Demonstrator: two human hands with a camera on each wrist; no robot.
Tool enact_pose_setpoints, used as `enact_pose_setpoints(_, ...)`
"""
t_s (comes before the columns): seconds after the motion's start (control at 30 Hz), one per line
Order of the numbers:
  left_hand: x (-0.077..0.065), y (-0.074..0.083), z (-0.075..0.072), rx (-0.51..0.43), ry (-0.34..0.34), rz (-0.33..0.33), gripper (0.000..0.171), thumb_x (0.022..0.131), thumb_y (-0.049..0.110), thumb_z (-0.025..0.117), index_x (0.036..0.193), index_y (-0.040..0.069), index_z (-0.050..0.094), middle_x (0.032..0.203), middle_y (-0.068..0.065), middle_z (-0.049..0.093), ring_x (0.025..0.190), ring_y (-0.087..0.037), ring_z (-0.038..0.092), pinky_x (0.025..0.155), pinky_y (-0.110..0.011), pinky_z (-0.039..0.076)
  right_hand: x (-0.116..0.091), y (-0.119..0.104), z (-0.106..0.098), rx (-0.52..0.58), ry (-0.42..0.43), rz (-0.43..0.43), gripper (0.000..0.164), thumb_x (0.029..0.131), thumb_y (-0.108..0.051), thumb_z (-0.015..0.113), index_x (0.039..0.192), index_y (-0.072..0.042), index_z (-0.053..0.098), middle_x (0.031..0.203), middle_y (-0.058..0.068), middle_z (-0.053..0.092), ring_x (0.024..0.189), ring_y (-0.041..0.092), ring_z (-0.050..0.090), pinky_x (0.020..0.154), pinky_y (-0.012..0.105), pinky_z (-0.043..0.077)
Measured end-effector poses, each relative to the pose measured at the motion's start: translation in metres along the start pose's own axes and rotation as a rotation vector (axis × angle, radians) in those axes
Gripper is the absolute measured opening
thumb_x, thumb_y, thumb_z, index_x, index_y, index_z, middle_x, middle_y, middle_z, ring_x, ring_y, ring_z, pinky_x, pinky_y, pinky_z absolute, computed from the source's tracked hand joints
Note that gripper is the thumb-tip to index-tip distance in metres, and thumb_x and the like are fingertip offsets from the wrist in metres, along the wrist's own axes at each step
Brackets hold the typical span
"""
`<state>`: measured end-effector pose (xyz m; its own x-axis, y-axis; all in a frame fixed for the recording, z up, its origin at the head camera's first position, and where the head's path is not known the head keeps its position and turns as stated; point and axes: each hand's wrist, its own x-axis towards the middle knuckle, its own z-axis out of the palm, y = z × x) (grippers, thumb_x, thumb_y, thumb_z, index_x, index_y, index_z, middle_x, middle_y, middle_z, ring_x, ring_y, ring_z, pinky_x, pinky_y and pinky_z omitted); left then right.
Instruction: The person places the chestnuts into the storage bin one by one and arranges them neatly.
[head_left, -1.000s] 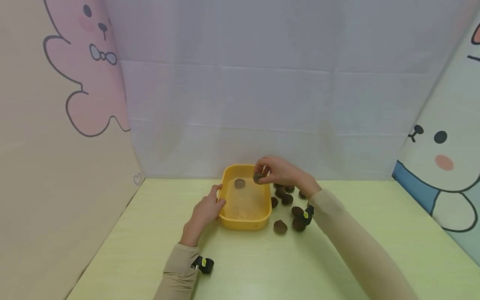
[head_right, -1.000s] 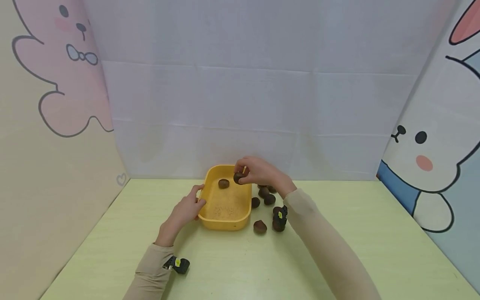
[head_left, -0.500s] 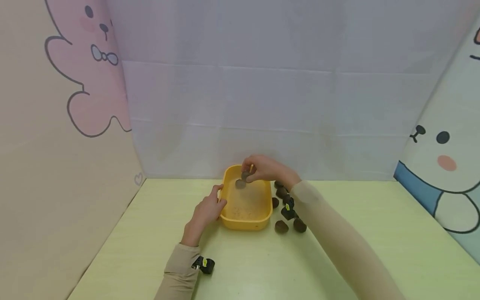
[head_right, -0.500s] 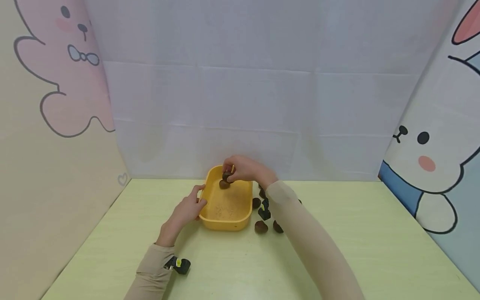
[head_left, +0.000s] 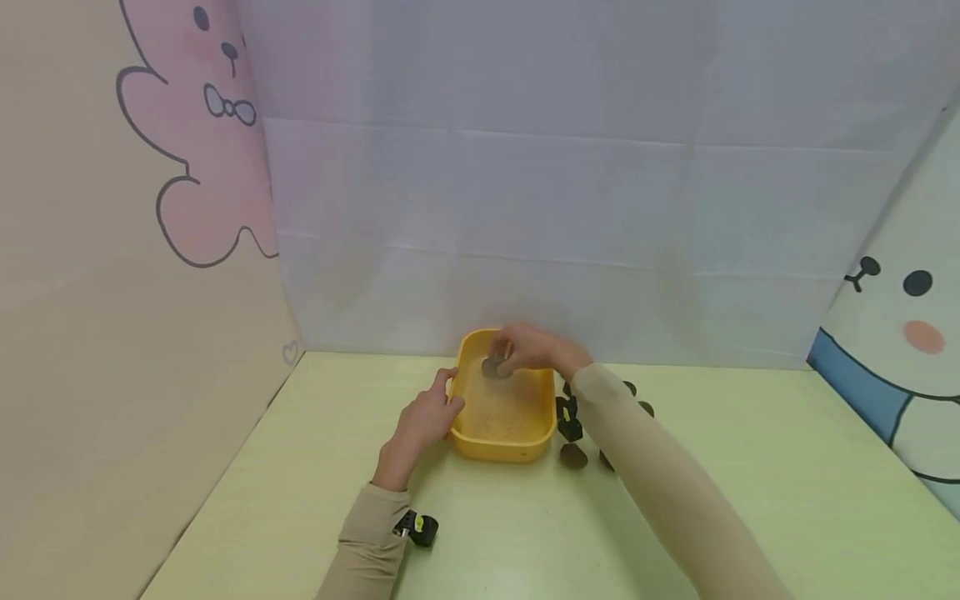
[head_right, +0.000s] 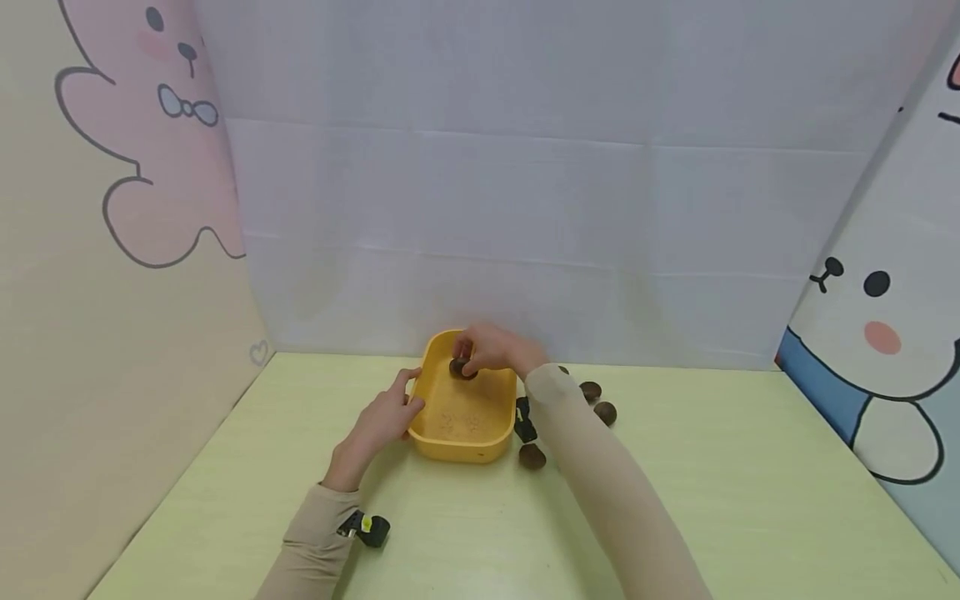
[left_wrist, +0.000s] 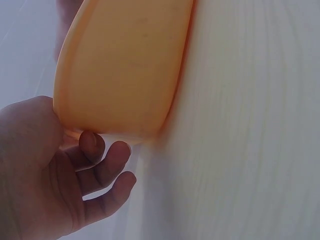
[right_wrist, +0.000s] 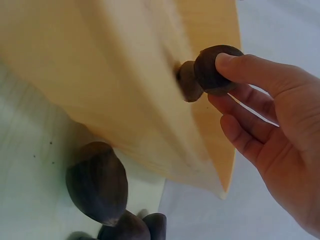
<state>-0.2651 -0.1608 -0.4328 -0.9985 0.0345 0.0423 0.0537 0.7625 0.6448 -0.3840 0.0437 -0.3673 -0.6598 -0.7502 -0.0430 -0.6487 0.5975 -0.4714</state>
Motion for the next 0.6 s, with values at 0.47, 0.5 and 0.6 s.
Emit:
enact_pose_setpoints(0.47,-0.002,0.004,-0.002,0.046,0.009,-0.005,0.055,0.097,0.026,0.048,0.15,0.019,0.038,0.067,-0.002,0.052,0.048,-0.015,0.048,0.048,-0.029,0.035,0.004,0.007,0.025,-0.113,-0.021,0.026,0.027,0.082,-0.01,0.075,0.108,-0.008,0.071,0.106,0.005,0.071,0.097,0.02,0.062,0.091,0.036,0.051)
enact_pose_setpoints(0.5,-0.002,0.004,-0.001,0.048,0.01,-0.003,0.055,0.097,0.025,0.048,0.15,0.019,0.038,0.067,-0.002,0.052,0.048,-0.015,0.048,0.047,-0.029,0.035,0.004,0.008,0.026,-0.126,-0.019,0.024,0.026,0.082,-0.01,0.075,0.108,-0.008,0.071,0.106,0.005,0.071,0.097,0.02,0.062,0.091,0.036,0.051)
enact_pose_setpoints(0.6,-0.001,0.004,0.0,0.054,0.012,-0.003,0.054,0.097,0.025,0.048,0.15,0.019,0.038,0.067,-0.002,0.053,0.048,-0.015,0.049,0.047,-0.029,0.035,0.004,0.008,0.026,-0.14,-0.006,0.027,0.026,0.083,-0.011,0.075,0.108,-0.009,0.072,0.106,0.004,0.071,0.097,0.02,0.063,0.092,0.037,0.052)
